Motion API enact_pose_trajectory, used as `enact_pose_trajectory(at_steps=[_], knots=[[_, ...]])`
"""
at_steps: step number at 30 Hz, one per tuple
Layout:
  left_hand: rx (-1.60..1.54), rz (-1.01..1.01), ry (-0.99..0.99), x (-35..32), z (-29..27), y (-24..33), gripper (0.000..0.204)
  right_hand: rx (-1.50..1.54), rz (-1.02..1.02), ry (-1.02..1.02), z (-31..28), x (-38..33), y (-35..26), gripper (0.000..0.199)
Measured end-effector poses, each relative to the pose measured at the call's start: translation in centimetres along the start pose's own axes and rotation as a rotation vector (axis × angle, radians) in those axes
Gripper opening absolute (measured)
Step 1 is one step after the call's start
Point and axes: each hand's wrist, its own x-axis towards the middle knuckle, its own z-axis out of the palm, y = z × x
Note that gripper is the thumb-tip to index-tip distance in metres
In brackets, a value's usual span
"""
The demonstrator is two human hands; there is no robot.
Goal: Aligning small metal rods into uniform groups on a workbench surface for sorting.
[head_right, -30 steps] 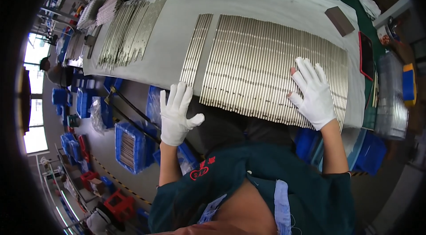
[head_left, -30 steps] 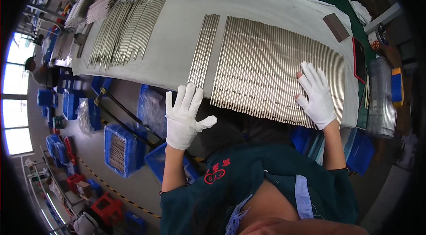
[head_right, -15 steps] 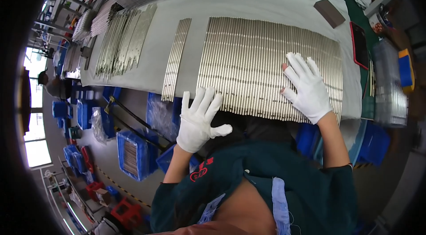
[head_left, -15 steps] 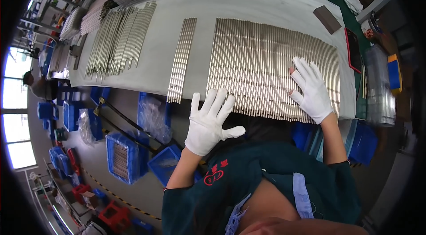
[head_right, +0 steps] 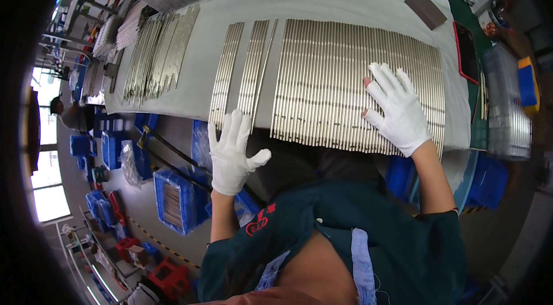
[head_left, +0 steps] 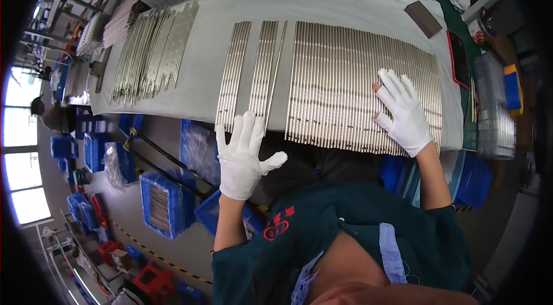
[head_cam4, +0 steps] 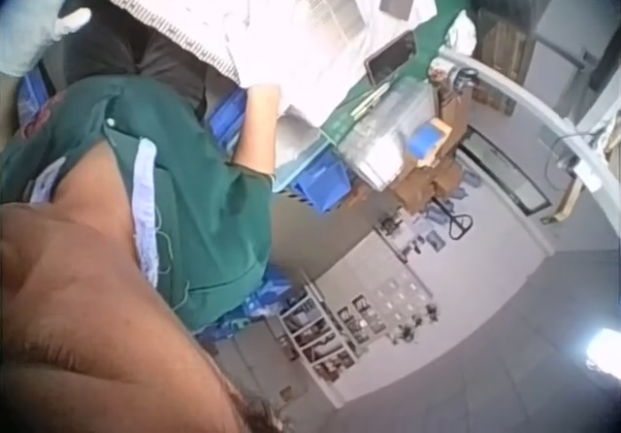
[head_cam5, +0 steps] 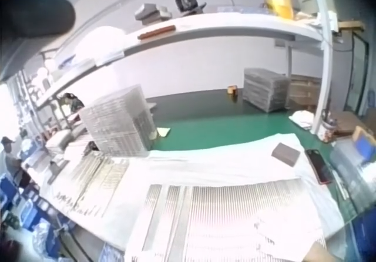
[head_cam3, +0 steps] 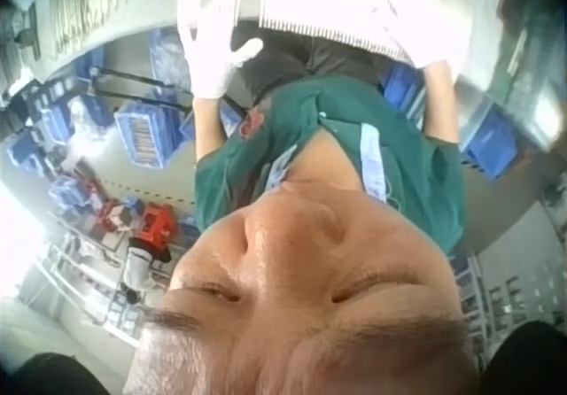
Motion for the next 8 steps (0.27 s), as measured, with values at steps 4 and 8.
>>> enact_pose_trajectory(at_steps=[4, 8], knots=[[-0.061, 0.075, -0.017, -0.1, 0.5, 1.4, 0.088, 0.007, 0.003, -0.001, -0.2, 0.1, 0.0, 0.061], [-0.161, 0.149, -0.128, 0.3, 0.3, 2.7, 0.091, 0.005, 0.003, -0.006, 0.0, 0.1, 0.1, 0.063]])
